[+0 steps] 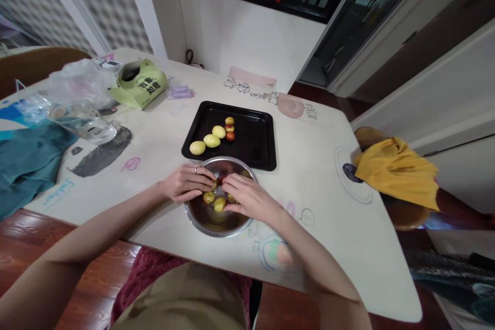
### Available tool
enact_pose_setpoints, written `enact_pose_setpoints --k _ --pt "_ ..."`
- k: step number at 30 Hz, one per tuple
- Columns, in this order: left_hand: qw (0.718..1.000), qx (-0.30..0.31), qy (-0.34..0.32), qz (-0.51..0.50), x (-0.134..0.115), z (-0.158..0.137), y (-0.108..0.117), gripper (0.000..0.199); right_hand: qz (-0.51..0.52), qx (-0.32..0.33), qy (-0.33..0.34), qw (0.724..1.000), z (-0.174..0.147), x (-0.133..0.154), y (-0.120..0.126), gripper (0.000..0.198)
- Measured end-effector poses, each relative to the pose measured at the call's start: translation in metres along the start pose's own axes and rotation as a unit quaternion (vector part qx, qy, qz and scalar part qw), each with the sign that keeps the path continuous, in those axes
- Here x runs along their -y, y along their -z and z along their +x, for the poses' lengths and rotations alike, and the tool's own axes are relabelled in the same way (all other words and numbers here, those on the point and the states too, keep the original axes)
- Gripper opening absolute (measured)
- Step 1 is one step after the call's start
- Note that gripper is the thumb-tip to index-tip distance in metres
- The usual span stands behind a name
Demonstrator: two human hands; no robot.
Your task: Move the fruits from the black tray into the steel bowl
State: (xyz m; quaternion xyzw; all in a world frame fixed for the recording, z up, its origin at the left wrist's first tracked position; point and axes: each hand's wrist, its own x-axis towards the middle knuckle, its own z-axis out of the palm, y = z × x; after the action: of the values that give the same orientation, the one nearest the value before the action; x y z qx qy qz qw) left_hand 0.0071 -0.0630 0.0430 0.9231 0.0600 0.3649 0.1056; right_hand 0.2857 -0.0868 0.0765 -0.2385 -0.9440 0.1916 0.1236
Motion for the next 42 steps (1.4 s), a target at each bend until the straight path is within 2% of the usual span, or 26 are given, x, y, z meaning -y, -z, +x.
enact_pose_setpoints --k 4,11,16,21,24,27,31,34,38,42 --pt "1.000 -0.001 0.002 0.001 0.000 0.000 0.000 0.032 -0.016 -0.003 -0.015 1.000 0.004 0.005 -0.008 0.044" --pt "1.000 -0.010 -0.003 0.000 0.001 -0.001 -0.002 0.035 -0.005 -0.035 -0.047 0.998 0.005 0.002 -0.005 0.025" --pt "1.000 -0.004 -0.002 0.006 0.001 -0.001 -0.001 0.035 0.008 -0.057 -0.046 0.997 0.005 -0.001 -0.009 0.023" --pt "1.000 -0.009 -0.002 0.008 0.001 -0.002 -0.002 0.032 0.031 -0.096 -0.052 0.994 0.006 -0.003 0.007 0.019" --pt "1.000 -0.014 -0.006 0.007 0.002 -0.003 -0.004 0.032 0.022 -0.166 -0.075 0.983 0.012 -0.022 0.020 0.016" --pt "1.000 -0.024 -0.009 0.006 0.003 -0.005 -0.005 0.033 0.011 -0.217 -0.098 0.971 0.026 -0.055 0.025 0.024" --pt "0.999 -0.033 -0.005 0.000 0.003 -0.004 -0.006 0.032 -0.001 -0.200 -0.108 0.974 0.051 -0.100 0.016 0.039" --pt "0.999 -0.032 -0.006 0.005 0.002 -0.003 -0.005 0.030 -0.003 -0.171 -0.089 0.981 0.067 -0.119 0.004 0.045" --pt "1.000 -0.027 -0.009 0.010 0.001 -0.002 -0.004 0.027 -0.004 -0.154 -0.079 0.985 0.073 -0.127 -0.003 0.044" --pt "1.000 -0.026 -0.006 0.004 0.001 -0.003 -0.005 0.029 0.029 -0.167 -0.081 0.982 0.068 -0.127 -0.004 0.042"
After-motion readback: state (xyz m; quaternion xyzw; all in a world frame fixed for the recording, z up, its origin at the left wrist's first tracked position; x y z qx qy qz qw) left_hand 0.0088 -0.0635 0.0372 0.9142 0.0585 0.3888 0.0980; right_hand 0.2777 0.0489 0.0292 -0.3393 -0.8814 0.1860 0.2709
